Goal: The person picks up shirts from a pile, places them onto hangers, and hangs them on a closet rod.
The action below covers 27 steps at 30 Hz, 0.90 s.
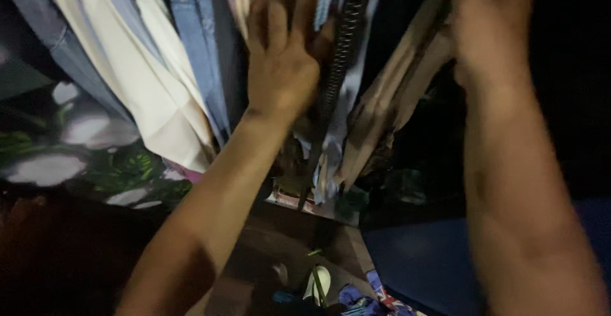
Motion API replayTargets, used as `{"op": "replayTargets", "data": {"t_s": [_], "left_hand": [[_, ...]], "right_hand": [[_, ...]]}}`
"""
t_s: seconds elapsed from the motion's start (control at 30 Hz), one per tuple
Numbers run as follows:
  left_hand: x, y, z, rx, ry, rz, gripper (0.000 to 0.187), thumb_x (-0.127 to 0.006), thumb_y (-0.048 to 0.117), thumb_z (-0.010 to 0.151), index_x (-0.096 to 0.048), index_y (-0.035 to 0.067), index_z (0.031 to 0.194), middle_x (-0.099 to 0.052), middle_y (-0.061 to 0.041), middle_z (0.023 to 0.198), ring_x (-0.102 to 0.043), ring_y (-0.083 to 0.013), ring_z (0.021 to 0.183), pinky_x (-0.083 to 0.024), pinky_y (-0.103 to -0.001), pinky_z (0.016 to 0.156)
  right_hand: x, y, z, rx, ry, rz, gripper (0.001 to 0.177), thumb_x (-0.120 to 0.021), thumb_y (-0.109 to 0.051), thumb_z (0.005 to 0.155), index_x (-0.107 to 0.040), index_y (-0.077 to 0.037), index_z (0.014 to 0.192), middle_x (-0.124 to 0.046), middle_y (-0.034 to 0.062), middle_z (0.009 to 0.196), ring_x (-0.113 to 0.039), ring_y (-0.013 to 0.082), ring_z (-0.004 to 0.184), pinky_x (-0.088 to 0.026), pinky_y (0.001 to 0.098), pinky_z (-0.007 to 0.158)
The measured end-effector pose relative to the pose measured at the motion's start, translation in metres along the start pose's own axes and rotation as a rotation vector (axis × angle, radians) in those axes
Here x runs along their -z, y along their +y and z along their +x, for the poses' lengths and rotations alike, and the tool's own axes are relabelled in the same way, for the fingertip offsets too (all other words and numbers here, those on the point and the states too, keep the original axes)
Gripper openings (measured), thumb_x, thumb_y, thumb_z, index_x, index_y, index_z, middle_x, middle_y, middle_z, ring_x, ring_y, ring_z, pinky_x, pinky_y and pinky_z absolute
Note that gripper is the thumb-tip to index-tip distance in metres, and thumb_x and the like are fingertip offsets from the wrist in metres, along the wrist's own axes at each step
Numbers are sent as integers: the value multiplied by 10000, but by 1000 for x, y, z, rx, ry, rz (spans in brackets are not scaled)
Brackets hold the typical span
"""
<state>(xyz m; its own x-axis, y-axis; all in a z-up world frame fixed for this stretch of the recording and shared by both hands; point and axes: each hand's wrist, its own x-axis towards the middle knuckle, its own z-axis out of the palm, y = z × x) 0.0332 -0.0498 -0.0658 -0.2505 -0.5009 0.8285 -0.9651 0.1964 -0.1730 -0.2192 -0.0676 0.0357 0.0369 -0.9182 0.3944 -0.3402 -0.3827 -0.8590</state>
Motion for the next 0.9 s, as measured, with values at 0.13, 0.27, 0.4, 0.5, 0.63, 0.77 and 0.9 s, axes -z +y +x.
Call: {"op": "replayTargets", "data": {"t_s": [0.13,0.27,0.4,0.5,0.63,0.77,0.9], "left_hand": [[2,-2,4,-52,-25,55,373,-744,111,1021,-642,108,1379,-235,-199,1756,-249,-460,1605,-262,-732,1270],[27,-12,31,48,77,-311,416,-781,263,959,-607,43,1266,-489,-292,1443,-564,-491,1275,-511,-605,1024],[40,-11,70,214,179,-624,461,-725,333,1065,-559,-36,1285,-667,-252,1069,-711,-401,927,-596,-443,769],[39,-15,95,196,208,-653,287,-669,270,1104,-629,25,1248,-712,-196,912,-717,-362,790,-553,-451,690],[34,-7,112,272,169,-714,145,-641,142,1033,-734,32,1040,-698,-197,723,-684,-368,620,-508,-481,576],[26,-21,111,162,224,-715,156,-562,-38,907,-699,37,900,-713,-171,823,-721,-336,743,-576,-415,641],[18,-45,112,202,184,-500,150,-611,-46,932,-690,42,842,-712,-163,793,-728,-309,708,-593,-406,625]], "right_hand": [[-6,10,17,89,87,-71,940,-599,-657,1143,-112,-86,1708,-249,298,1766,-290,503,1588,-369,688,1211],[3,21,36,76,140,-118,821,-585,-577,1137,-163,-69,1625,-284,284,1661,-319,471,1480,-379,651,1138],[4,28,50,96,201,-149,704,-571,-497,1131,-214,-52,1543,-319,271,1557,-347,439,1372,-389,615,1065],[8,35,53,101,234,-172,615,-560,-437,1127,-253,-39,1482,-345,260,1478,-369,416,1291,-396,587,1011],[-1,45,61,125,237,-200,498,-546,-357,1121,-304,-21,1399,-380,247,1373,-398,384,1183,-406,550,938],[-20,53,71,174,175,-217,382,-532,-276,1115,-356,-4,1317,-416,233,1268,-426,352,1075,-416,513,865],[-50,57,81,234,59,-242,268,-518,-196,1109,-407,13,1235,-451,219,1164,-455,320,967,-425,477,792]]}}
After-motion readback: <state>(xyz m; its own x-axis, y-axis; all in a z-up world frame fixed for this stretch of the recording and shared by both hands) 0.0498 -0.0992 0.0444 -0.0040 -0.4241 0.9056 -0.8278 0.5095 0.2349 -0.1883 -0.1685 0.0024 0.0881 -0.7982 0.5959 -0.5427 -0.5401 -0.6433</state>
